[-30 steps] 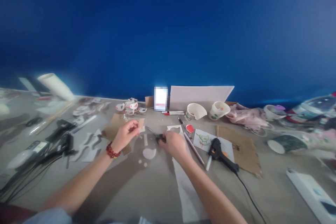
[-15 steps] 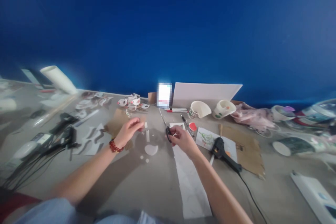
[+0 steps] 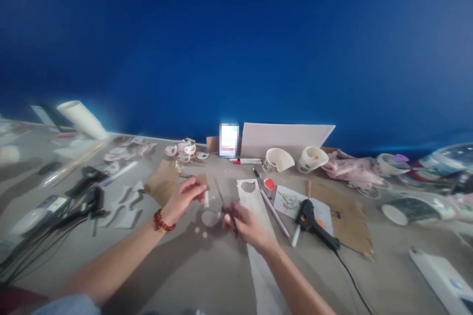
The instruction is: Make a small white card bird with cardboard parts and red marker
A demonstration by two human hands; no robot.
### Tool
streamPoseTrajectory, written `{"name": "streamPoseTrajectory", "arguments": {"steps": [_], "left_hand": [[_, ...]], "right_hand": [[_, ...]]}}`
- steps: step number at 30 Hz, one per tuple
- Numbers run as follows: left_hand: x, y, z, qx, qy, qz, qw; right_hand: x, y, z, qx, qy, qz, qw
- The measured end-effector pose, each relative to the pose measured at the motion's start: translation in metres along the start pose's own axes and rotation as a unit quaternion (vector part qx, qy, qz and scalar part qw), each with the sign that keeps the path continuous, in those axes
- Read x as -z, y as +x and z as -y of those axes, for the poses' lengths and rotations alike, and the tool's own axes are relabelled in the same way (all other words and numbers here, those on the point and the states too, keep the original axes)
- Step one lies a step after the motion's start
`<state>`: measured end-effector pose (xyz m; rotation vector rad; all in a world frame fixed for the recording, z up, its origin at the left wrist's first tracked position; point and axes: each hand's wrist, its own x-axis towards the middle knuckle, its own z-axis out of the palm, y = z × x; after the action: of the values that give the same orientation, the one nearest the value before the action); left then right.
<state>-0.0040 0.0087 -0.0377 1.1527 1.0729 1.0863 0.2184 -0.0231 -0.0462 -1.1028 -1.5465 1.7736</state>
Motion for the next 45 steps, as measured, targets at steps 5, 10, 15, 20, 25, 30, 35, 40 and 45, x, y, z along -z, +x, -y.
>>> {"name": "streamPoseTrajectory", "arguments": {"steps": [5,10,15,20,25,30,35,40,45], "left_hand": [[-0.010,-0.008,-0.012,0.017,-0.016,0.000,1.000],[-0.017,-0.011,-0.024,0.000,0.030,0.029,0.999],[-0.023,-0.013,-0.037,0.000,0.071,0.040,0.997],[-0.026,-0.016,-0.044,-0.005,0.091,0.047,0.995],[-0.026,-0.017,-0.046,-0.003,0.097,0.057,0.994],[-0.026,-0.017,-0.045,-0.005,0.096,0.062,0.993],[-0.026,-0.018,-0.046,-0.008,0.100,0.066,0.993],[-0.026,-0.017,-0.047,-0.004,0.104,0.068,0.992],[-0.024,-0.018,-0.046,-0.004,0.102,0.073,0.992]], "right_hand": [[-0.008,-0.003,0.003,0.011,0.008,0.026,1.000],[-0.006,-0.006,0.001,0.032,-0.004,0.039,0.999],[-0.004,-0.009,0.004,0.045,0.022,0.044,0.998],[-0.006,-0.011,0.005,0.048,0.029,0.032,0.998],[-0.006,-0.011,0.003,0.041,0.007,0.017,0.999],[-0.006,-0.010,0.000,0.038,-0.025,-0.001,0.999],[-0.005,-0.009,-0.007,0.048,-0.049,-0.013,0.998],[-0.007,-0.009,-0.006,0.054,-0.053,-0.017,0.997],[-0.007,-0.010,-0.002,0.049,-0.044,0.001,0.998]]}}
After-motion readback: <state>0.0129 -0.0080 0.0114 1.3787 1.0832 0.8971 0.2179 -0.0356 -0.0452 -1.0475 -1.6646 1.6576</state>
